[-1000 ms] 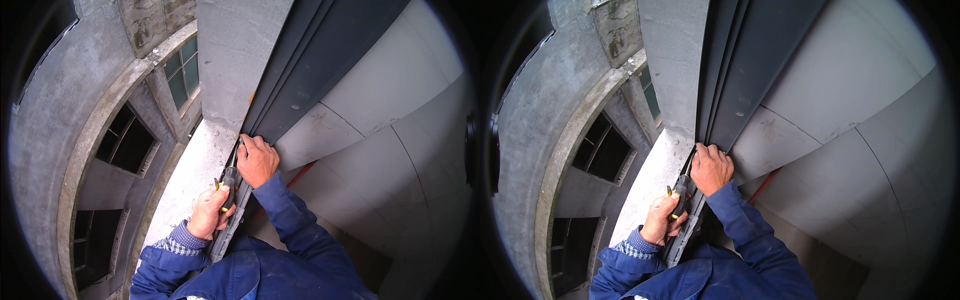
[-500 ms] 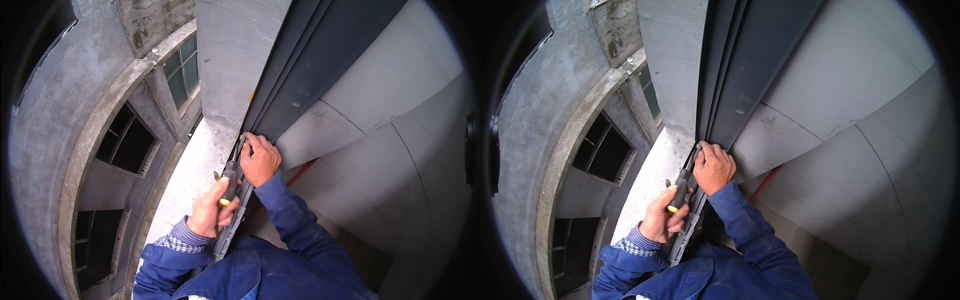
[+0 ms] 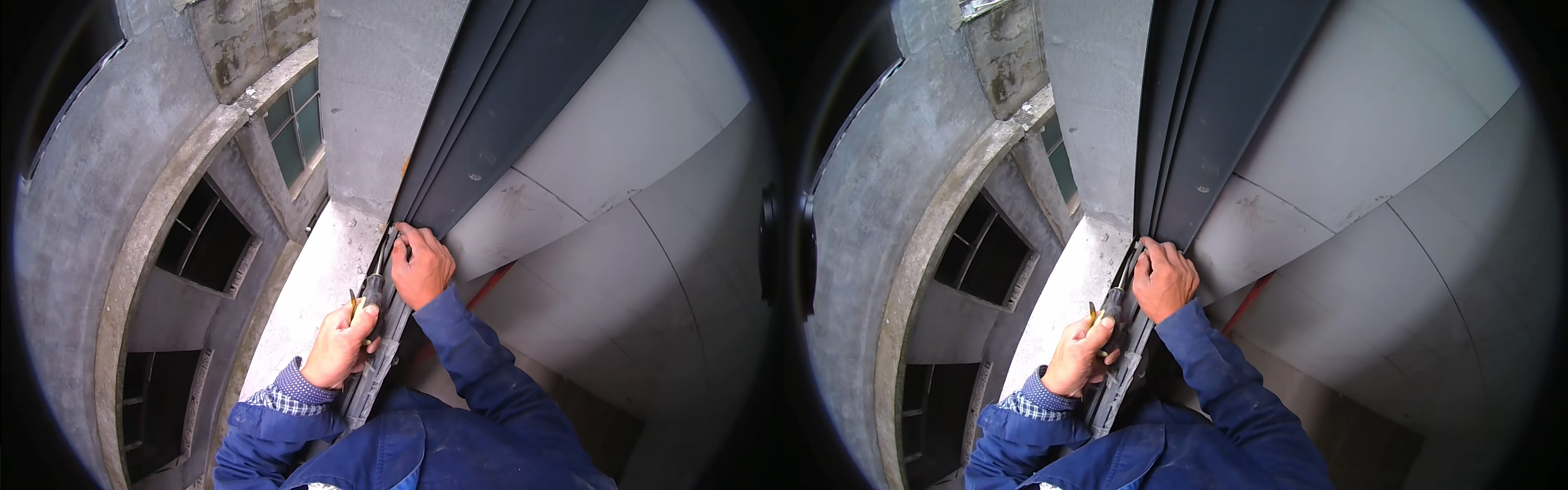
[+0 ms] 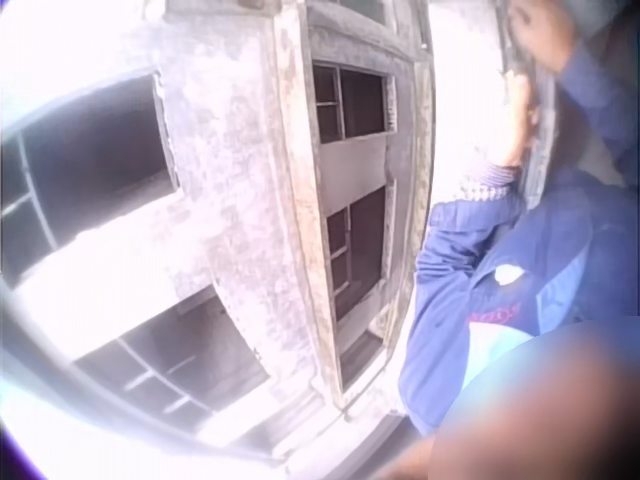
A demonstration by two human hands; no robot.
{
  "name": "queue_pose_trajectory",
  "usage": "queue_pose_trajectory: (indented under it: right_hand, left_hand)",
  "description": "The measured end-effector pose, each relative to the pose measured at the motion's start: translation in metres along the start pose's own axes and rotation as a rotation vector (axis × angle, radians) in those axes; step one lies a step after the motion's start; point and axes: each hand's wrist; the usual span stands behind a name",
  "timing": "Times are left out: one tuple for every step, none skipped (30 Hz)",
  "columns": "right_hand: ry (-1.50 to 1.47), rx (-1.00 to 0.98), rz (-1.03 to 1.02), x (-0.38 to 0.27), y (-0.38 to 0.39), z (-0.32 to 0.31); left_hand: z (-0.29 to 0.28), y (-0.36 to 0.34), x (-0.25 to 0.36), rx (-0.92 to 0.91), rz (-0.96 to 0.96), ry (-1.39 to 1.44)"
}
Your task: The person walks to a window and uses a screwdriver to secure a metal frame along the window sill. They repeatedly insert and tighten screws along the frame's edge while holding the frame in place.
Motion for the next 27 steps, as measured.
queue_pose_trajectory:
  right_hand:
    - [-0.031, -0.014, 0.010, -0.003, 0.001, -0.003]
    - [-0.062, -0.028, 0.020, -0.009, 0.004, -0.009]
    - [-0.093, -0.041, 0.029, -0.016, 0.008, -0.016]
    - [-0.093, -0.034, -0.008, -0.025, 0.013, -0.025]
    - [-0.085, -0.055, -0.052, -0.035, 0.018, -0.033]
    - [-0.124, -0.144, -0.009, -0.048, 0.024, -0.042]
    - [-0.159, -0.222, 0.034, -0.057, 0.030, -0.049]
    - [-0.232, -0.228, 0.056, -0.057, 0.037, -0.047]
    - [-0.305, -0.233, 0.079, -0.057, 0.042, -0.045]
    - [-0.315, -0.330, 0.163, -0.057, 0.042, -0.049]
    - [-0.461, -0.379, 0.292, -0.059, 0.039, -0.052]
    - [-0.608, -0.427, 0.421, -0.061, 0.033, -0.054]
    - [-0.753, -0.470, 0.551, -0.062, 0.031, -0.055]
    - [-0.812, -0.482, 0.543, -0.056, 0.035, -0.049]
    - [-0.862, -0.482, 0.580, -0.056, 0.035, -0.050]
    - [-0.913, -0.486, 0.619, -0.057, 0.036, -0.051]
    - [-0.963, -0.490, 0.657, -0.059, 0.037, -0.052]
    - [-1.003, -0.470, 0.715, -0.064, 0.035, -0.056]
    - [-1.044, -0.458, 0.774, -0.071, 0.033, -0.063]
    - [-1.094, -0.493, 0.803, -0.070, 0.033, -0.070]
    - [-1.091, -0.477, 0.756, -0.072, 0.036, -0.074]
    - [-1.085, -0.467, 0.723, -0.074, 0.039, -0.081]
    - [-1.080, -0.455, 0.684, -0.075, 0.041, -0.087]
    - [-1.155, -0.461, 0.687, -0.078, 0.042, -0.094]
    - [-1.172, -0.479, 0.645, -0.079, 0.045, -0.096]
    - [-1.188, -0.496, 0.604, -0.080, 0.047, -0.098]
    - [-1.204, -0.511, 0.562, -0.080, 0.048, -0.099]
  left_hand:
    - [0.000, 0.003, 0.006, 0.001, -0.024, 0.000]
    - [0.000, 0.004, 0.009, 0.002, -0.048, -0.001]
    - [-0.002, 0.004, 0.009, -0.012, -0.038, -0.010]
    - [-0.003, 0.004, 0.008, -0.029, -0.030, -0.019]
    - [-0.005, 0.004, 0.006, -0.035, -0.026, -0.023]
    - [-0.006, 0.004, 0.005, -0.017, -0.020, -0.045]
    - [-0.004, 0.005, 0.007, -0.006, -0.008, -0.074]
    - [-0.003, 0.005, 0.009, 0.005, 0.003, -0.103]
    - [-0.002, 0.005, 0.009, 0.004, 0.027, -0.138]
    - [-0.003, 0.007, 0.008, 0.004, 0.051, -0.175]
    - [-0.003, 0.007, 0.008, 0.005, 0.075, -0.211]
    - [-0.001, 0.007, 0.009, 0.007, 0.115, -0.219]
    - [0.002, 0.007, 0.010, 0.006, 0.156, -0.229]
    - [0.004, 0.007, 0.012, 0.004, 0.196, -0.238]
    - [0.004, 0.008, 0.014, -0.011, 0.176, -0.258]
    - [0.002, 0.010, 0.015, -0.022, 0.152, -0.275]
    - [0.000, 0.011, 0.016, -0.032, 0.129, -0.293]
    - [-0.001, 0.014, 0.016, -0.011, 0.143, -0.275]
    - [-0.003, 0.018, 0.014, 0.018, 0.156, -0.255]
    - [-0.006, 0.021, 0.012, 0.050, 0.164, -0.237]
    - [-0.012, 0.021, 0.011, 0.038, 0.183, -0.157]
    - [-0.016, 0.023, 0.015, 0.013, 0.147, -0.039]
    - [-0.018, 0.024, 0.019, -0.013, 0.116, 0.078]
    - [-0.019, 0.026, 0.022, -0.038, 0.116, 0.160]
    - [-0.018, 0.026, 0.020, -0.076, 0.120, 0.146]
    - [-0.017, 0.025, 0.017, -0.114, 0.124, 0.133]
    - [-0.016, 0.024, 0.015, -0.153, 0.127, 0.119]
Point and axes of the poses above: each hand's wrist, its own y-axis away from the middle knuckle, its own z-axis out of the palm, x = y × z, and after that the axes turned 8 degrees about -y, right-handed
